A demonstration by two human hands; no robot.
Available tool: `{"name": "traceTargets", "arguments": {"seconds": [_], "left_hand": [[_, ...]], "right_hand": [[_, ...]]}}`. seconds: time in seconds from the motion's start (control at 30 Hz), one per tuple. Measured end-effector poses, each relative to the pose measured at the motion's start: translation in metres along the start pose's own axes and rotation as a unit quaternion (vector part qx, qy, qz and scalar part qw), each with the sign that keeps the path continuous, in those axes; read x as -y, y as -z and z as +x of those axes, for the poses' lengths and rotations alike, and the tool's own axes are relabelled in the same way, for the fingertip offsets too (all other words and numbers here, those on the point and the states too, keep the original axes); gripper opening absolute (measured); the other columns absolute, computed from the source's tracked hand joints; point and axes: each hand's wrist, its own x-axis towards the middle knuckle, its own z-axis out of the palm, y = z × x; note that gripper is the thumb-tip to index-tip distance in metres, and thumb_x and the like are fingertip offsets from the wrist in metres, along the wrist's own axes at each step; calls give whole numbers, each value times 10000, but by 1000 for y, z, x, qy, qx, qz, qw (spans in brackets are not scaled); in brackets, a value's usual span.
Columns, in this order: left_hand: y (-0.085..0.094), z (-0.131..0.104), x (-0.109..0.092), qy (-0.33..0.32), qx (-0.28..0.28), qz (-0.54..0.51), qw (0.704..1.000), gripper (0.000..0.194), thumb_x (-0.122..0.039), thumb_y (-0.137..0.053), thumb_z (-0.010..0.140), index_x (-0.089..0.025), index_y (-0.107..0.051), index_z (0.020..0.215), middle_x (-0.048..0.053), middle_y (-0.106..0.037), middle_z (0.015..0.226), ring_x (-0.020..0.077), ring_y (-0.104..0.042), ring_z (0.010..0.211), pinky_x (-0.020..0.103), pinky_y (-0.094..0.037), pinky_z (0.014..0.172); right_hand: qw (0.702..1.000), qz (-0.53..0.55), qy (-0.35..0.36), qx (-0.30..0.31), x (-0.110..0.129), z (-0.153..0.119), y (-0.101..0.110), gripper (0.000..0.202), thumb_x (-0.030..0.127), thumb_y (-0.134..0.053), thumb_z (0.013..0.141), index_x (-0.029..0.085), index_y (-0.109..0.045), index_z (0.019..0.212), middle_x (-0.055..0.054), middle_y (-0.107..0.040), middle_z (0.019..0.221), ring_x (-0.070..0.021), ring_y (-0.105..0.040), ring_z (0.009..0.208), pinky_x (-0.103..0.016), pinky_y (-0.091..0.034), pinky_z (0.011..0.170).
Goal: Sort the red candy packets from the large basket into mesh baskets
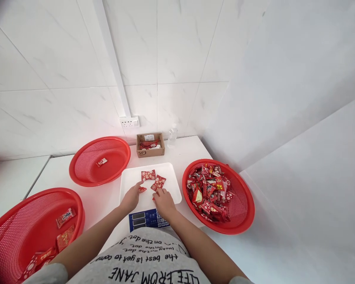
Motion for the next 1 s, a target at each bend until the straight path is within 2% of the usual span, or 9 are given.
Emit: {"name": "traceTargets", "arguments": {"seconds": [0.1, 0.2, 0.4, 0.47, 0.53, 0.67, 0.83, 0.9, 1.0], "left_hand": [[4, 3, 3, 129, -50, -191, 972, 349, -63, -457, 785, -211, -551, 1087, 42, -639, 827, 183, -593, 776, 352, -447, 793], [16, 16, 10, 180, -90, -261, 944, 237, -90, -465, 795, -189, -559, 990, 11, -612, 699, 146, -590, 627, 325, -483, 707], [74, 54, 29, 194, -232, -328, 895, 391, -120, -367, 860, -177, -333, 1245, 110, -584, 1033, 145, -615, 899, 309, -502, 779], [80, 58, 30, 181, -259, -315, 895, 469, -186, -400, 869, -200, -245, 1311, 144, -517, 1181, 180, -568, 1036, 346, -488, 828], [71, 55, 25, 146, -246, -272, 919, 475, -237, -449, 854, -204, -296, 1301, 151, -474, 1258, 219, -506, 1131, 394, -446, 898], [26, 48, 4, 39, -123, -164, 978, 329, -215, -584, 760, -201, -555, 1088, 98, -565, 1196, 250, -455, 1189, 414, -312, 1026], [-7, 60, -14, -26, -33, -50, 998, 389, -159, -553, 774, -192, -538, 1161, 108, -471, 1326, 267, -228, 1338, 440, -169, 1081], [-9, 65, -15, -29, -19, -11, 999, 393, -134, -539, 775, -196, -536, 1163, 116, -514, 1265, 278, -275, 1314, 458, -178, 1066], [-6, 65, -11, -22, -12, 32, 999, 406, -136, -554, 755, -215, -539, 1153, 99, -581, 1100, 266, -455, 1168, 411, -324, 982]], "right_hand": [[1000, 19, -11, 2, -2, -1, -2, 221, 178, -457, 847, 177, -614, 1002, -95, -566, 1058, -230, -485, 970, -322, -389, 822], [998, 50, -29, 1, -3, -4, -4, 241, 160, -442, 844, 170, -614, 1012, -97, -552, 1098, -232, -468, 1023, -306, -380, 860], [992, 111, -63, 11, -11, -9, -6, 362, 11, -390, 760, 148, -613, 1010, -100, -576, 1073, -217, -478, 1015, -285, -381, 860], [986, 148, -82, 0, -14, -9, -5, 383, 6, -385, 750, 152, -601, 1031, -92, -594, 1054, -206, -495, 1005, -284, -383, 858], [975, 191, -115, -22, -16, -8, -3, 347, 56, -376, 795, 157, -590, 1049, -90, -610, 1049, -197, -517, 993, -286, -386, 852], [948, 257, -185, -34, -17, -6, 5, 253, 195, -407, 837, 180, -588, 1013, -71, -645, 979, -191, -570, 902, -289, -404, 779], [920, 314, -234, -15, -17, -9, 11, 206, 261, -456, 802, 216, -597, 945, -20, -668, 816, -179, -594, 778, -278, -404, 698], [913, 333, -233, -17, -18, -11, 11, 212, 263, -456, 795, 213, -601, 941, -18, -670, 812, -174, -597, 771, -276, -408, 699], [907, 351, -233, -17, -20, -14, 9, 236, 268, -462, 781, 202, -604, 957, -21, -672, 813, -175, -598, 764, -282, -416, 701]]}}
